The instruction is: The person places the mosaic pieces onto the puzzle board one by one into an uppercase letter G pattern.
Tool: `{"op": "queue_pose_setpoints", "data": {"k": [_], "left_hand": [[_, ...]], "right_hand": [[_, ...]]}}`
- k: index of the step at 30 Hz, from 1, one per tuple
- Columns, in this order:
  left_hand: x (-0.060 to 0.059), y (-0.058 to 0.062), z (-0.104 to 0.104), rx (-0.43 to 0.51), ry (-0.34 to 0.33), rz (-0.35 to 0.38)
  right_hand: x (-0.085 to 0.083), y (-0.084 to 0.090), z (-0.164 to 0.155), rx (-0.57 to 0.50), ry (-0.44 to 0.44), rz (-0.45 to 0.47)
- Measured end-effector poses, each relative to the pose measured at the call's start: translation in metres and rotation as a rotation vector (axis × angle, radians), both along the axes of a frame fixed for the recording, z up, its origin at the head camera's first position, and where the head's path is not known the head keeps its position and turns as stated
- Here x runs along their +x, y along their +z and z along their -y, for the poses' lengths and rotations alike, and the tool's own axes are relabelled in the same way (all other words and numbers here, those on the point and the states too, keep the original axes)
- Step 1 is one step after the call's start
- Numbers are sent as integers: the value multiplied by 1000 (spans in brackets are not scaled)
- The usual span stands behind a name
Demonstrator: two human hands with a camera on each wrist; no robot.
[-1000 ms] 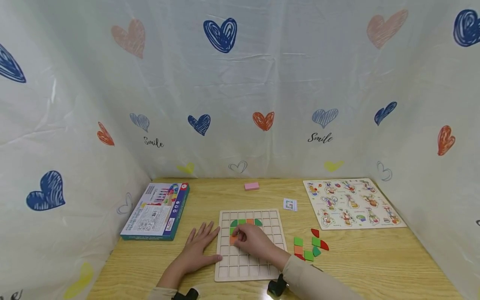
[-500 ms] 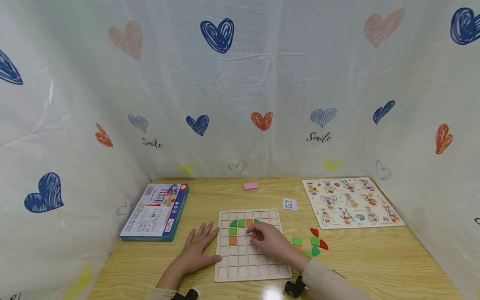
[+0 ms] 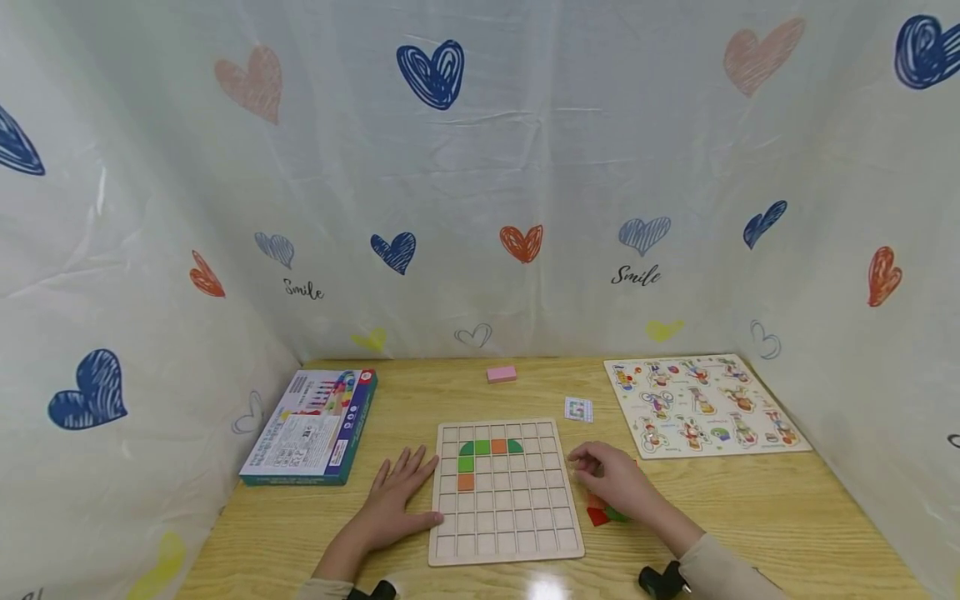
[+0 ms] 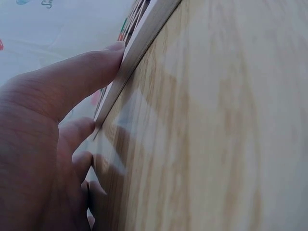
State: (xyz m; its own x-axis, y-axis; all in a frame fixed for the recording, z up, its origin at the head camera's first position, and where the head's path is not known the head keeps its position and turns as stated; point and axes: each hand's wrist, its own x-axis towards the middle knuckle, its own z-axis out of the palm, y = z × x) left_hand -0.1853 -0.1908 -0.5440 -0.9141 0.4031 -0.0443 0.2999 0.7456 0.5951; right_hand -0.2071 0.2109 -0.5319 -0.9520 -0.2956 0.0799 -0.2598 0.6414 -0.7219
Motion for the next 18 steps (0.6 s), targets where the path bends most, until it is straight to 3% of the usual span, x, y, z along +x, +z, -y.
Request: {"op": "queue_pose_setpoints", "data": {"k": [8,18], "left_hand": [[0,1,0,-4,3,3],[-1,-2,0,-21,8,9]], "right_hand": [[5,-4,-35,85,-29,6],[5,-3,-32,156,-21,23]]}}
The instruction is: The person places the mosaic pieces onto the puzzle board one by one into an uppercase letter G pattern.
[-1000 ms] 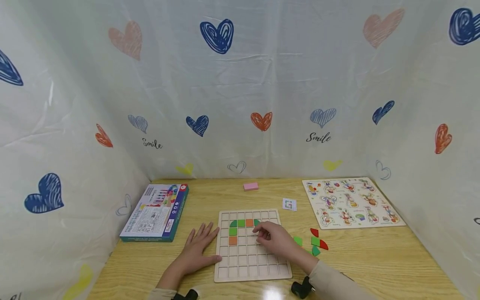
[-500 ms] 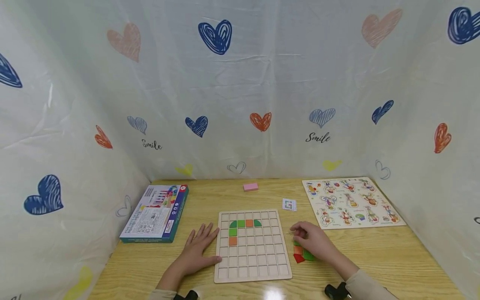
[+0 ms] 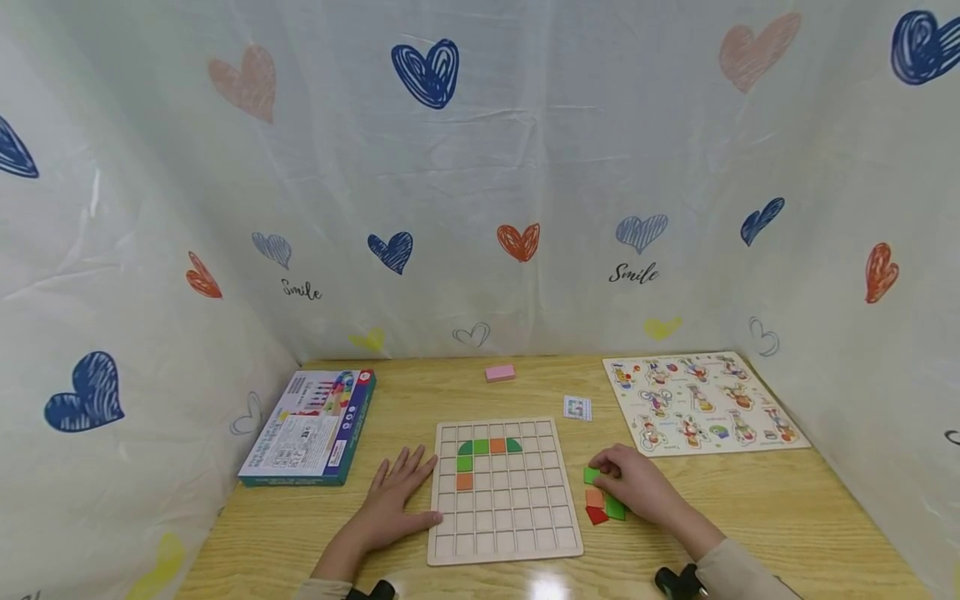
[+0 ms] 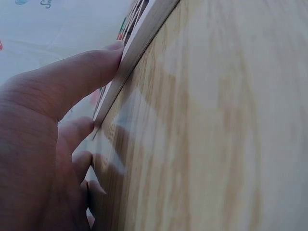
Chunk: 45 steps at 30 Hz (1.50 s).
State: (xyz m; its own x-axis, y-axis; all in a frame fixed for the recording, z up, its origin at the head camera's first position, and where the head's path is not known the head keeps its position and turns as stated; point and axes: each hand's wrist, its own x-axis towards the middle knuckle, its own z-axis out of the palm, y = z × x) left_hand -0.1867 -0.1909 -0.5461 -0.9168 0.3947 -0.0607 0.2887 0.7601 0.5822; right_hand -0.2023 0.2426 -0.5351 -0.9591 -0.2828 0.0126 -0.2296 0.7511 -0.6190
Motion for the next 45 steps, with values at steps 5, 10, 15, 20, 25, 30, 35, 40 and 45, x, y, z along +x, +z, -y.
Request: {"op": "queue_pose_setpoints", "data": {"k": [5,10,15,20,25,30,35,40,45], "left_hand": [[0,-1,0,4,-8,-8],[1,-1,0,7,-5,-12],[1,-1,0,-1,1,-8],[0,-2,0,8,3,-8],[0,-3,0,3,4,-14],[-1,-3,1,-6,6,-11],[0,-2,1,1,4,-17],[0,-2,1,11,1,-36],[1,-2,1,11,-2,-27]], "right_hand": [[-3,3,3,3,28,43],[-4,3,4,-13,89,26],[-4,-1,8,-63,89,-21],[-5,-1,22,-183,75,9],[-5,1,48,-241,116,30],[-2,1,80,-264,173,54],[2,-1,114,-282,221,47],[5,1,143,-285,264,42],[4,3,163,-257,294,57]]}}
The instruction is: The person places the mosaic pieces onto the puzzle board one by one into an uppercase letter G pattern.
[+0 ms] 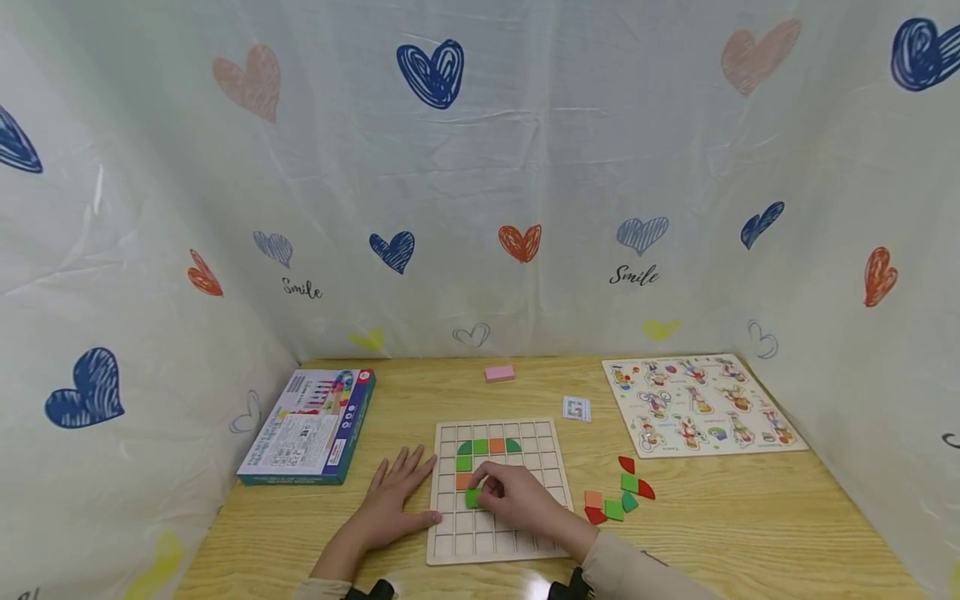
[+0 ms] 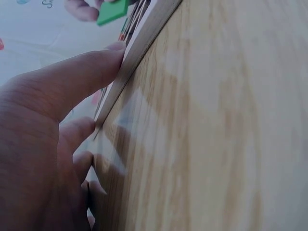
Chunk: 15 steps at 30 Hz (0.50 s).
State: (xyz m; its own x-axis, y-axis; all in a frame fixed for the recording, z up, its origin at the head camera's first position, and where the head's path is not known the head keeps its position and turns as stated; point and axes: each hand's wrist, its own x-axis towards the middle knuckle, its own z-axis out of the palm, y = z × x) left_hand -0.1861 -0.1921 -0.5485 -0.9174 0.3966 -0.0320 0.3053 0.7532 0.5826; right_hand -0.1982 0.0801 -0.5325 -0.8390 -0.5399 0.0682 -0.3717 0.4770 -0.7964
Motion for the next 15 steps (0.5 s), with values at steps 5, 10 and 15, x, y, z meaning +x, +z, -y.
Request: {"op": "queue_pose_setpoints", "data": {"k": [5,10,15], "left_hand": [[-1,0,0,-2,-1,6],[0,4,0,-1,-7,11],[0,4,-1,1,-5,6]], "right_hand": [[-1,2,11,36,3,-11],[-2,1,17,84,3,-46],[-1,0,20,151,2,-70]]}}
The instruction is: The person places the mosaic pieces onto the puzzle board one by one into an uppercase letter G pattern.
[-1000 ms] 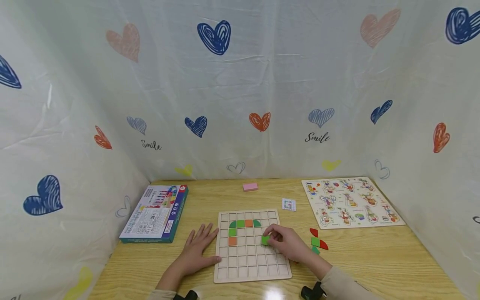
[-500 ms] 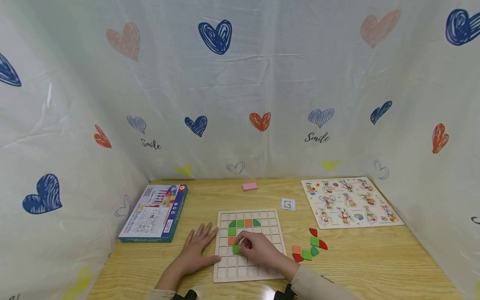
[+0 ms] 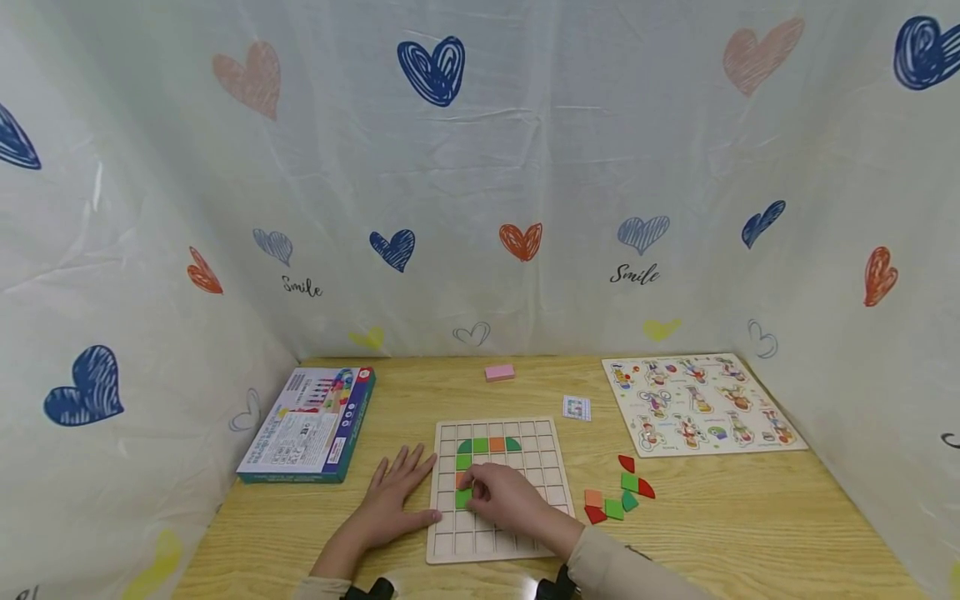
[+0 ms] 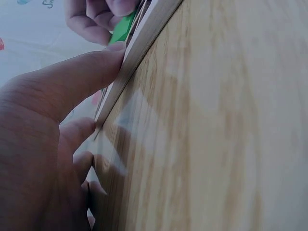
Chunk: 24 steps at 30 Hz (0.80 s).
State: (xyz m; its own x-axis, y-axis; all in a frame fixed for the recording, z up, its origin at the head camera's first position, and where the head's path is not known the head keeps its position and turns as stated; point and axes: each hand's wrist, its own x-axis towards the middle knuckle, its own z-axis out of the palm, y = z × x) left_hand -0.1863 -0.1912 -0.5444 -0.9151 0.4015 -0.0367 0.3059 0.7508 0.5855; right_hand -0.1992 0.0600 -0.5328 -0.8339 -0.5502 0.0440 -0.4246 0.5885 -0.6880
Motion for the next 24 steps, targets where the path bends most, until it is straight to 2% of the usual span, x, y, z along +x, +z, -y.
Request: {"op": "queue_pose_setpoints", "data": {"k": [7,17,24], "left_hand": [[-1,-2,2,0,-3,-5],[0,-2,1,9,-5,3],[-1,-3,1,-12,11,6]], "right_hand": [[3,1,-1,11,9,10],[5,3,-17,-99,44,41],[5,3,-53,-99,-38,-1]]}}
